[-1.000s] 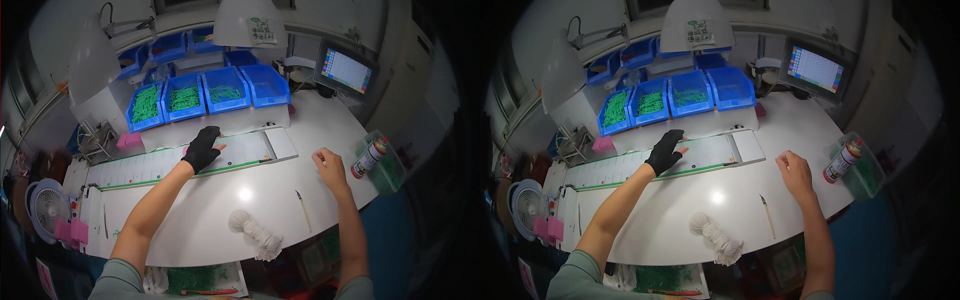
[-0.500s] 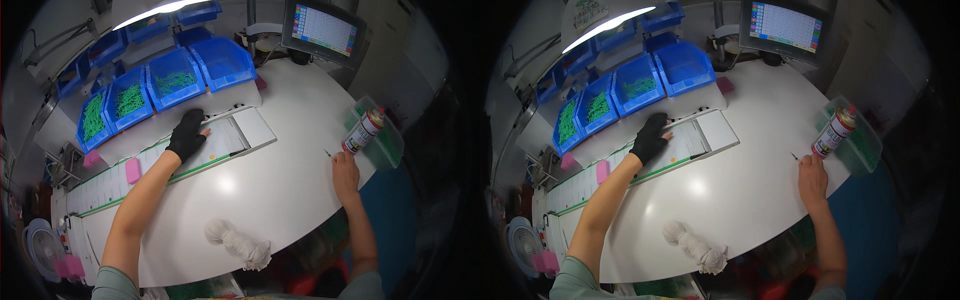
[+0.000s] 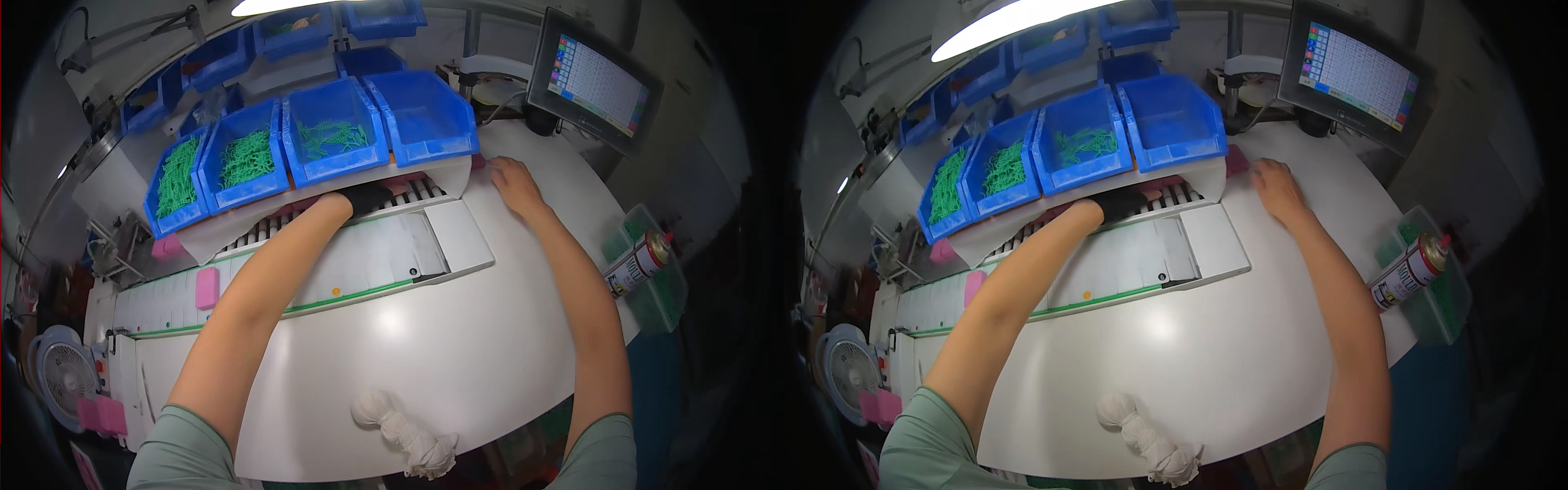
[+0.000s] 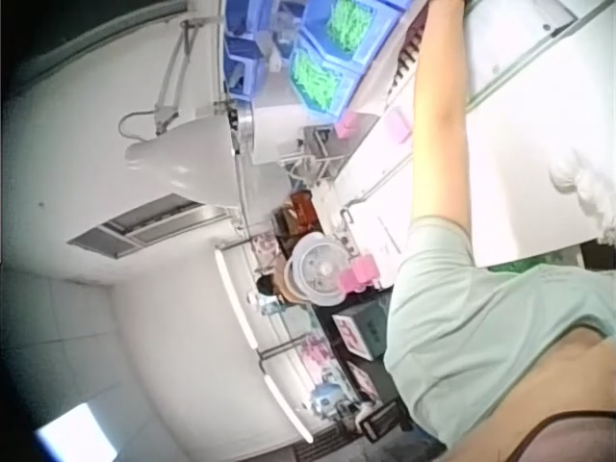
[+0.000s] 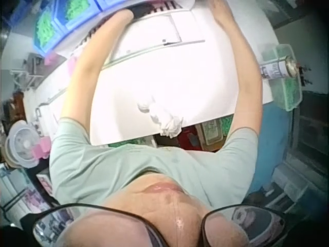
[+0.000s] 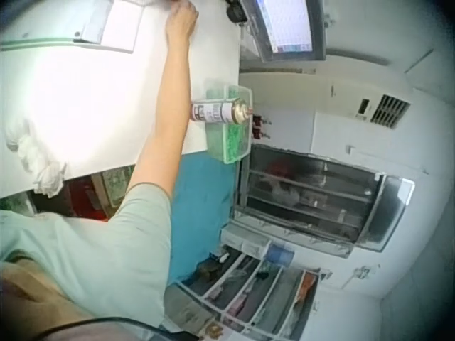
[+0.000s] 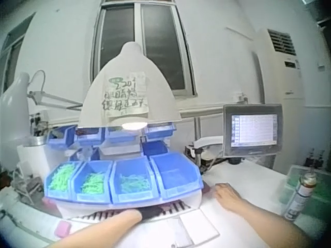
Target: Inserting green components into pink mold-like containers and cleaning them with a cloth.
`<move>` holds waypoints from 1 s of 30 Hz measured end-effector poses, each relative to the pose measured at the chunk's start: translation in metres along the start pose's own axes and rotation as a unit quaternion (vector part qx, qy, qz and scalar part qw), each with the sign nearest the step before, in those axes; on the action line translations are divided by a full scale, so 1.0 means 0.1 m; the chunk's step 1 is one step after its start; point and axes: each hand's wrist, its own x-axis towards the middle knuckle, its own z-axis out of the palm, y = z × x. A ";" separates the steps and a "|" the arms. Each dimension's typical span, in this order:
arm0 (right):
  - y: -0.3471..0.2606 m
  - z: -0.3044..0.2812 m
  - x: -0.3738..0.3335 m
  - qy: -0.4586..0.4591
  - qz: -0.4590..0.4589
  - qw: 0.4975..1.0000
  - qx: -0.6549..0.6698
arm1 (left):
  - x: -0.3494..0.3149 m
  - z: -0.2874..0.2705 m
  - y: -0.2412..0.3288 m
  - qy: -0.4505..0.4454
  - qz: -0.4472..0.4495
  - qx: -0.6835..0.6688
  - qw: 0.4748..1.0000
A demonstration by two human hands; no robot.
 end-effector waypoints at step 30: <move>0.31 -0.48 -0.42 -0.196 0.131 0.963 0.128 | -0.52 -0.09 2.42 -0.146 -0.011 0.188 0.971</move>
